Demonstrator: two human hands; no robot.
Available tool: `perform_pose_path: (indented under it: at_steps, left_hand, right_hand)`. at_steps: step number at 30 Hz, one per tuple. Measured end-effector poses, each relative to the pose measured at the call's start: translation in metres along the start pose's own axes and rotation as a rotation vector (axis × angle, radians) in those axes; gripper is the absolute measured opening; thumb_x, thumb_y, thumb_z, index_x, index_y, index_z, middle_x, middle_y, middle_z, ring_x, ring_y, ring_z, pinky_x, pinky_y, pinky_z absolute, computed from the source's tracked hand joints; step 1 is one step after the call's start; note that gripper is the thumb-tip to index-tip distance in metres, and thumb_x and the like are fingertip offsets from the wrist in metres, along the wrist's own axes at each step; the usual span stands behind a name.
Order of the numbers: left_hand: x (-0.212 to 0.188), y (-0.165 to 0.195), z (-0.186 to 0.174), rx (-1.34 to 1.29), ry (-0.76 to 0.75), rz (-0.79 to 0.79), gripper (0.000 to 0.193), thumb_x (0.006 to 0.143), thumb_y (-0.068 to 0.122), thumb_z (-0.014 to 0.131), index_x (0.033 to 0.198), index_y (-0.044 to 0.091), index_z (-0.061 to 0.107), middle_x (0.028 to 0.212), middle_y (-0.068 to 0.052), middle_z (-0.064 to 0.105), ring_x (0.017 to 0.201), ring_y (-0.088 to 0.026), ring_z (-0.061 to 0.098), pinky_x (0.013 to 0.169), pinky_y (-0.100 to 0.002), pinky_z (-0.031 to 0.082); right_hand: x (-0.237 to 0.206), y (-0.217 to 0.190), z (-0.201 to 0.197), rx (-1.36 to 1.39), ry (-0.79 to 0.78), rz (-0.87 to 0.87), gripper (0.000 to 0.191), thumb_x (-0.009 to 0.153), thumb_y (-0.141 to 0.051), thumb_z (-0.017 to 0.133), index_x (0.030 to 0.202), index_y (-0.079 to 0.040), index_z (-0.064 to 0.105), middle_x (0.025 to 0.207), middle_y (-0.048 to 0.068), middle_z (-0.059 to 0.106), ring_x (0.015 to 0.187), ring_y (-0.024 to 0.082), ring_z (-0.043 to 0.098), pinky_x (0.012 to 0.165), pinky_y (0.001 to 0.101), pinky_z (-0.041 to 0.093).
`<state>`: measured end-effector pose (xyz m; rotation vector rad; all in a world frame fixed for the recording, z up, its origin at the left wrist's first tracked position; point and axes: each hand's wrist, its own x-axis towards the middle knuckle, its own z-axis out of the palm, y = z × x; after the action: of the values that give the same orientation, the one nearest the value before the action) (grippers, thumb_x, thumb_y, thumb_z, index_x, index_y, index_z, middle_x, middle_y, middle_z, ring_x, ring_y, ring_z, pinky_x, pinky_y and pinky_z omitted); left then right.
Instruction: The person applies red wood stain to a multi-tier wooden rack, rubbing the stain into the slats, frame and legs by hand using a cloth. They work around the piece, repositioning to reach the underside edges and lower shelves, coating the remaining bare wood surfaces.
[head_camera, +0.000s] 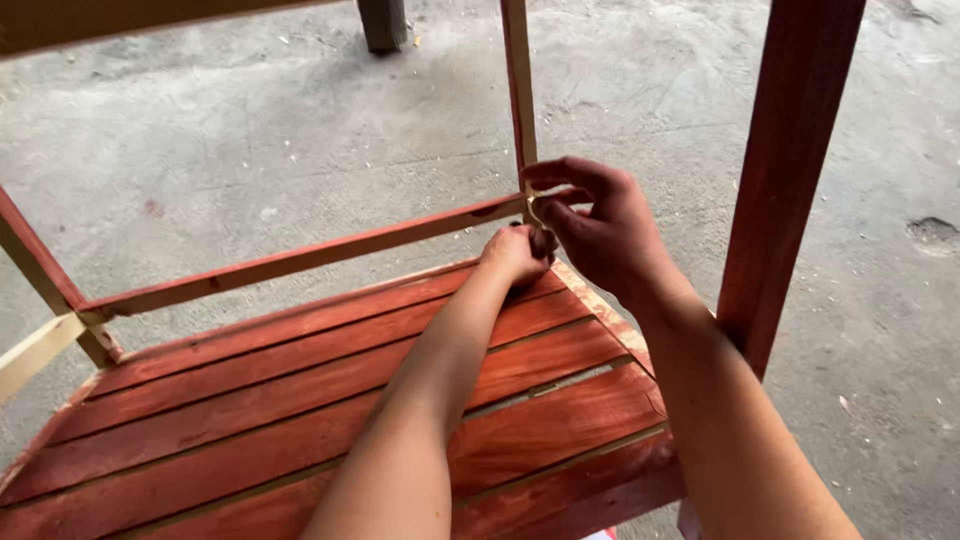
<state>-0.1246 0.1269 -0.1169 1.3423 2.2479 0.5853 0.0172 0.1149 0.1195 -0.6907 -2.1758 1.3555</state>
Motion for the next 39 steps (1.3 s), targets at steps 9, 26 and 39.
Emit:
perform_pose_path:
  at_steps: [9,26,39]
  left_hand:
    - [-0.118,-0.199,-0.113,0.241,0.057,-0.420,0.039,0.074,0.038,0.081,0.106,0.017,0.078,0.112,-0.011,0.075,0.107,-0.028,0.071,0.095,-0.041,0.056]
    - [-0.172,-0.200,-0.123,0.194,-0.080,-0.331,0.067,0.074,0.057,0.077,0.130,0.022,0.065,0.116,-0.011,0.074,0.106,-0.026,0.072,0.100,-0.042,0.054]
    - [-0.114,-0.021,-0.040,0.033,-0.036,0.186,0.064,0.065,0.047,0.082,0.116,0.010,0.071,0.112,-0.017,0.074,0.103,-0.030,0.073,0.093,-0.040,0.059]
  right_hand:
    - [-0.008,-0.010,-0.003,0.074,0.003,-0.050,0.029,0.097,-0.004,0.063,0.125,-0.003,0.071,0.121,0.009,0.074,0.109,0.018,0.069,0.097,0.0313,0.058]
    - [-0.021,-0.021,-0.008,0.182,0.013,0.019,0.029,0.097,-0.011,0.066,0.126,-0.006,0.071,0.120,0.007,0.075,0.109,0.015,0.069,0.094,0.0298,0.057]
    - [-0.042,-0.028,-0.001,0.096,0.040,0.088,0.029,0.095,-0.010,0.066,0.124,-0.007,0.072,0.117,0.005,0.076,0.101,0.015,0.071,0.087,0.0316,0.055]
